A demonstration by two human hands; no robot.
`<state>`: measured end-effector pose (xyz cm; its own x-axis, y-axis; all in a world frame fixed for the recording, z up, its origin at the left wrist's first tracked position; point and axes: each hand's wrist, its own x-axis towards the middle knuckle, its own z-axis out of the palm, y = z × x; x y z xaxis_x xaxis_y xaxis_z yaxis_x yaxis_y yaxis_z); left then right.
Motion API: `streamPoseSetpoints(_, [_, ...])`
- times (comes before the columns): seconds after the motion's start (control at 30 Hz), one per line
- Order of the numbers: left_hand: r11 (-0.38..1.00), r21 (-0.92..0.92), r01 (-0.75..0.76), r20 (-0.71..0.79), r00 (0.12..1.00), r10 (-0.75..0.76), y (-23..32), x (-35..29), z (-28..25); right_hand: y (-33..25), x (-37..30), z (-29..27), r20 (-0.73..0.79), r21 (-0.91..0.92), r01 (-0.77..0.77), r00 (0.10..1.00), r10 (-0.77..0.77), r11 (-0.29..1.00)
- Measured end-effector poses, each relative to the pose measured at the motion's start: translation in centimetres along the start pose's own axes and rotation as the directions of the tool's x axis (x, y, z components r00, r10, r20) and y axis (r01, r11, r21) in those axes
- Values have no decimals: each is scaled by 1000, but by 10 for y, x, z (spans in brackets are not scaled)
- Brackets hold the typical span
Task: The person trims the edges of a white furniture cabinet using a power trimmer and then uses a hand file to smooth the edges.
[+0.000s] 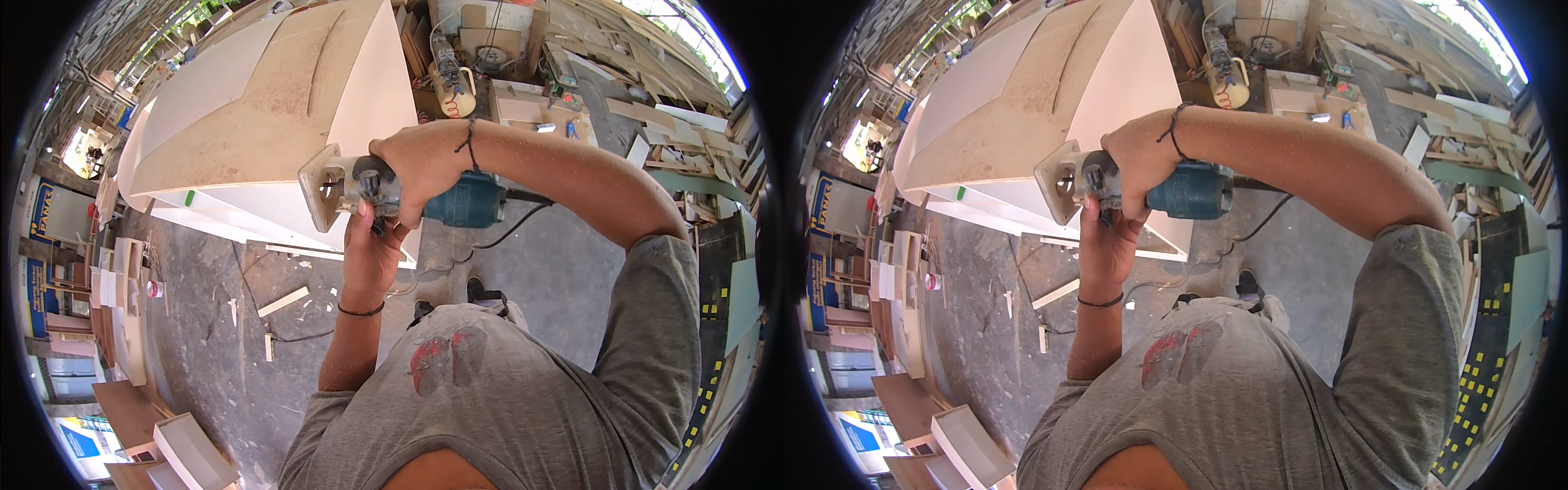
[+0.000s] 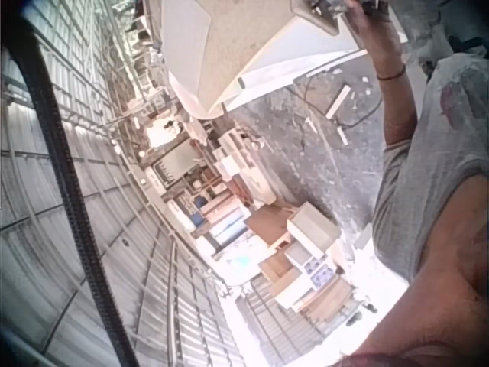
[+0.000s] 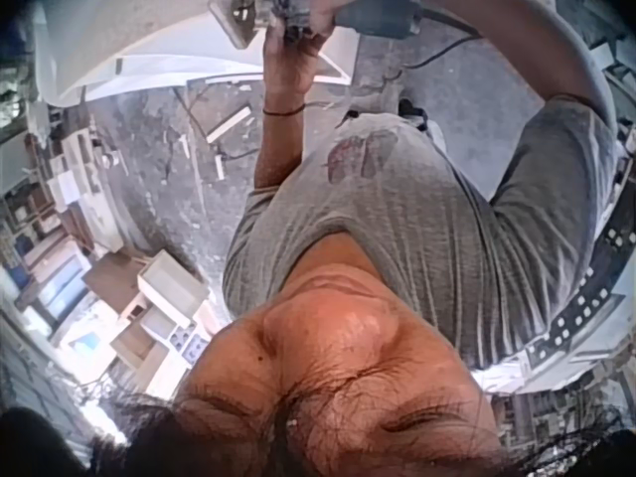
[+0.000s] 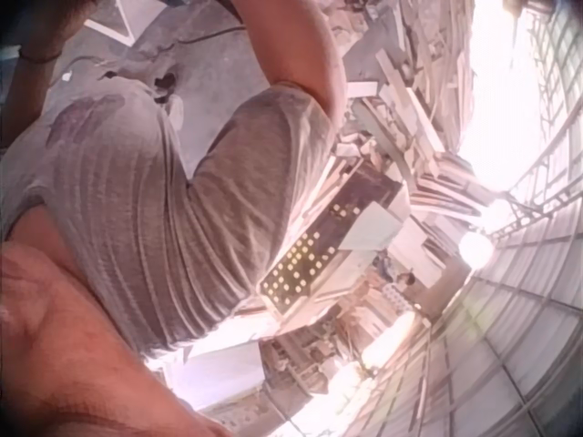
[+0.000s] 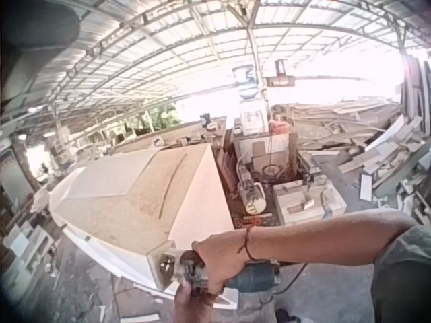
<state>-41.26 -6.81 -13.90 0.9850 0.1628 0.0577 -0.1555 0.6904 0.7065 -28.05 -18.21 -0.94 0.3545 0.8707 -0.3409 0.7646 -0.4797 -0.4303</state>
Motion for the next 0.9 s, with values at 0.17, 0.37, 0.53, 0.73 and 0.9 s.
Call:
streamPoseSetpoints(0.17, [1000,8,0,0,1000,0,1,2,0,1,1,-1,-3,-21,-2,1000,2,1000])
streamPoseSetpoints(0.37, [1000,1,12,-12,1000,-12,1,4,0,0,-1,-4,2,-2,1,1000,-1,1000])
streamPoseSetpoints(0.53, [1000,12,14,0,1000,-14,1,6,0,4,1,-4,2,-5,6,1000,-6,1000])
streamPoseSetpoints(0.73, [1000,2,19,-17,1000,-19,0,9,-1,6,4,-4,-7,-19,13,1000,-13,1000])
streamPoseSetpoints(0.9, [1000,-1,9,-9,1000,-9,2,10,1,7,8,-6,17,-34,24,1000,-23,999])
